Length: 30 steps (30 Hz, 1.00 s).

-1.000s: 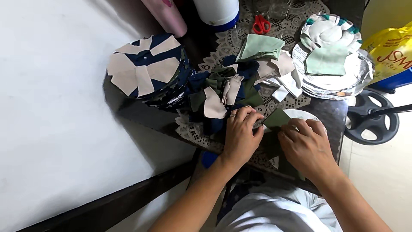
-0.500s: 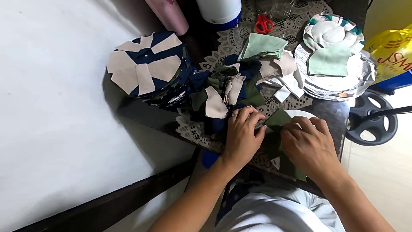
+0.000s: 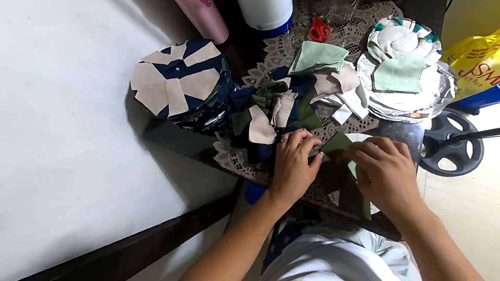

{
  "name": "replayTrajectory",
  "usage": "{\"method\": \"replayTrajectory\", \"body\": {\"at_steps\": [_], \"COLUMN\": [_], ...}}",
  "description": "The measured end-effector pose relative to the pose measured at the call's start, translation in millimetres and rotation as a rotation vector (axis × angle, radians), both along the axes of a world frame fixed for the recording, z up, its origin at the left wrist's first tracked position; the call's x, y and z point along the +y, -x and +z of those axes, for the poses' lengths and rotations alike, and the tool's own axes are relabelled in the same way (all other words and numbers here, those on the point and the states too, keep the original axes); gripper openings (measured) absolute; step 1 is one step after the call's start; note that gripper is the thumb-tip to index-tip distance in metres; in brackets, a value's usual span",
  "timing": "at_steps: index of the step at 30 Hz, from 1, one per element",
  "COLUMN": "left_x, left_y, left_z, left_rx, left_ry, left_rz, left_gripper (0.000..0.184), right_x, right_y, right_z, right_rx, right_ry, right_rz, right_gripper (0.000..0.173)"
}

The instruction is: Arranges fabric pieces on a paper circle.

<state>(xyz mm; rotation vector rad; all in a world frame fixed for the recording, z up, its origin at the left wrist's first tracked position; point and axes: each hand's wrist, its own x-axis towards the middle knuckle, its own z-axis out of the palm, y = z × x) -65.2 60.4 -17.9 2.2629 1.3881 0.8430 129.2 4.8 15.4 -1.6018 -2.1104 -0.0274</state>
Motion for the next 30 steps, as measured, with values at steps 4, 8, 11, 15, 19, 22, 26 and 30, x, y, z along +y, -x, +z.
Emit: {"method": "replayTrajectory", "body": {"at_steps": [4,8,11,15,19,22,26,30], "left_x": [0,0,1,-6,-22,-26,-21,12], "left_y": [0,0,1,-9,-47,-68,-72,-50], "left_z": [0,1,5,21,28,24,27,45], "left_rx": [0.007,0.007,0.011,0.061,0.146,0.308,0.360,0.262], "left_ry": [0.007,0.016,0.049,0.013,-0.039,0.074,0.188,0.000], "left_rz": [-0.003,-0.005,-0.013,-0.050,-0.232,-0.387,-0.435,-0.246], "left_gripper": [0.020,0.020,0.021,0.023,0.032,0.058,0.068,0.045], "right_x": [-11,-15,-21,-38,-53,-60,-65,-65], "right_y": [-8,-6,-10,-25,-27,-19,-10,-7], "right_z": [-3,-15,-7,0,-8,-13,-21,-30], "right_rx": [0.083,0.070,0.133,0.233,0.396,0.506,0.589,0.655], "right_ry": [0.027,0.056,0.015,-0.070,-0.182,-0.236,-0.279,-0.282], "right_rz": [0.021,0.034,-0.010,-0.127,-0.228,-0.242,-0.261,-0.309], "right_gripper": [0.035,0.034,0.037,0.035,0.030,0.025,0.023,0.024]}}
